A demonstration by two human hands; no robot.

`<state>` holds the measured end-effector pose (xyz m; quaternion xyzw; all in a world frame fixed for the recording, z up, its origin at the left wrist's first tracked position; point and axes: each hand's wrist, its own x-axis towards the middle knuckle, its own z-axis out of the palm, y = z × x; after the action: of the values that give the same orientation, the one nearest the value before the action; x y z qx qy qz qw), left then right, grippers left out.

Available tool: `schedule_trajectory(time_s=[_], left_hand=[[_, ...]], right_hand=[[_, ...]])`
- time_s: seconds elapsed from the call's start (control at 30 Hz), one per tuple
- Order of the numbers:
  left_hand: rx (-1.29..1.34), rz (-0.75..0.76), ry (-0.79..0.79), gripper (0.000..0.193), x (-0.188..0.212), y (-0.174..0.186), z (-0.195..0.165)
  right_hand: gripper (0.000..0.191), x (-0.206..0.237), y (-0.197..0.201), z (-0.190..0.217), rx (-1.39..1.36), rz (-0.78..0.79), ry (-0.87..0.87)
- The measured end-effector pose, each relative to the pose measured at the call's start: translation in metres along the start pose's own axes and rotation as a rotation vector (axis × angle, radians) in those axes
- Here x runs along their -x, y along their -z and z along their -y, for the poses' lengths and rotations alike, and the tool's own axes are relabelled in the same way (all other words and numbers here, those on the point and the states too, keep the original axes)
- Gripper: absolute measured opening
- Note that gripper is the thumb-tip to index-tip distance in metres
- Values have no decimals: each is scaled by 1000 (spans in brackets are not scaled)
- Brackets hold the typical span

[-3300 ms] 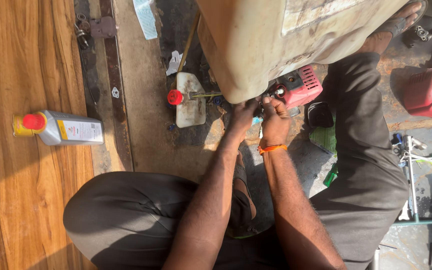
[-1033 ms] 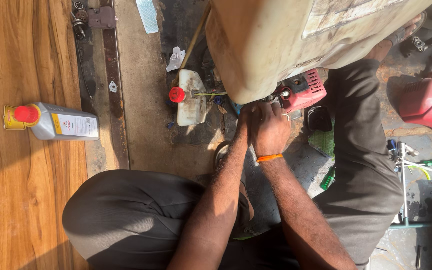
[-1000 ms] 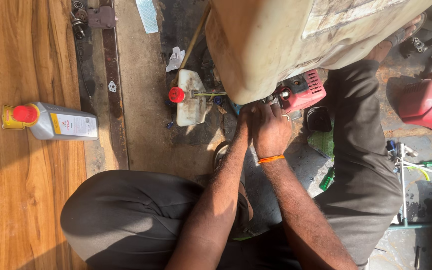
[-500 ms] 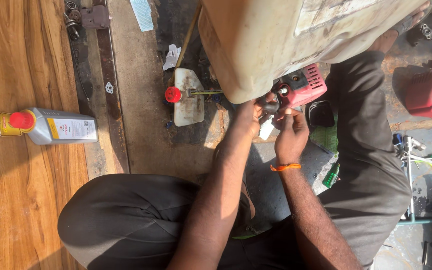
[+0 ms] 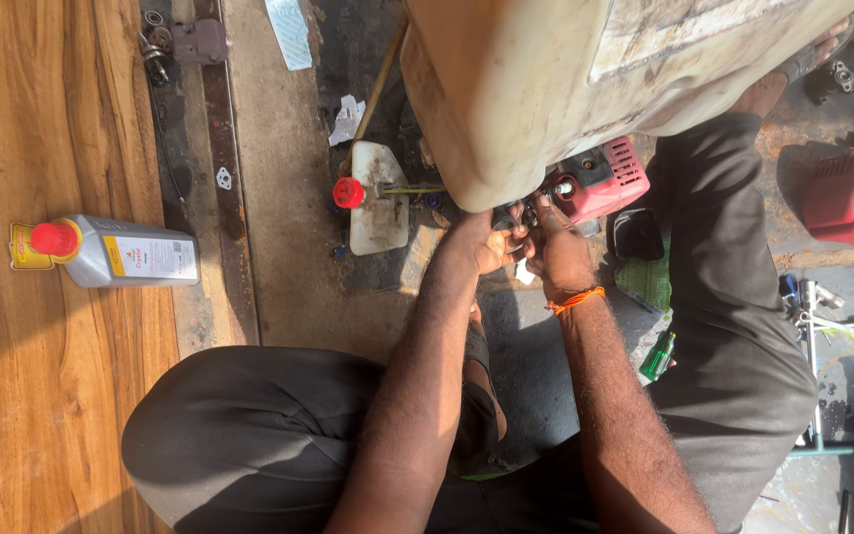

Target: The person is repairing a small engine attached to a large plastic container. They use pliers and a wrench to adjust and tighten components on the engine, occasionally reaching for tools from the floor.

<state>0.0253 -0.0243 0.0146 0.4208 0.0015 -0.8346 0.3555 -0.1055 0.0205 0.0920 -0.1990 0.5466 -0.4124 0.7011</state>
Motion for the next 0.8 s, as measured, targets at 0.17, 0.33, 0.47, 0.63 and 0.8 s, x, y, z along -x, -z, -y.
schedule_trajectory(time_s=[0.17, 0.33, 0.47, 0.63, 0.8], left_hand=[[-233, -40, 41, 43, 6, 5, -6], [-166, 105, -180, 28, 12, 19, 4], [-378, 56, -435, 21, 13, 27, 16], [-723, 79, -836, 25, -4, 30, 35], [-394, -165, -717, 30, -10, 14, 44]], right_hand=[[15, -14, 0, -11, -328, 91, 60], [15, -31, 8, -33, -95, -135, 214], [14, -20, 15, -44, 94, -276, 350], [15, 18, -20, -38, 559, -362, 735], [13, 62, -49, -9, 1140, -460, 876]])
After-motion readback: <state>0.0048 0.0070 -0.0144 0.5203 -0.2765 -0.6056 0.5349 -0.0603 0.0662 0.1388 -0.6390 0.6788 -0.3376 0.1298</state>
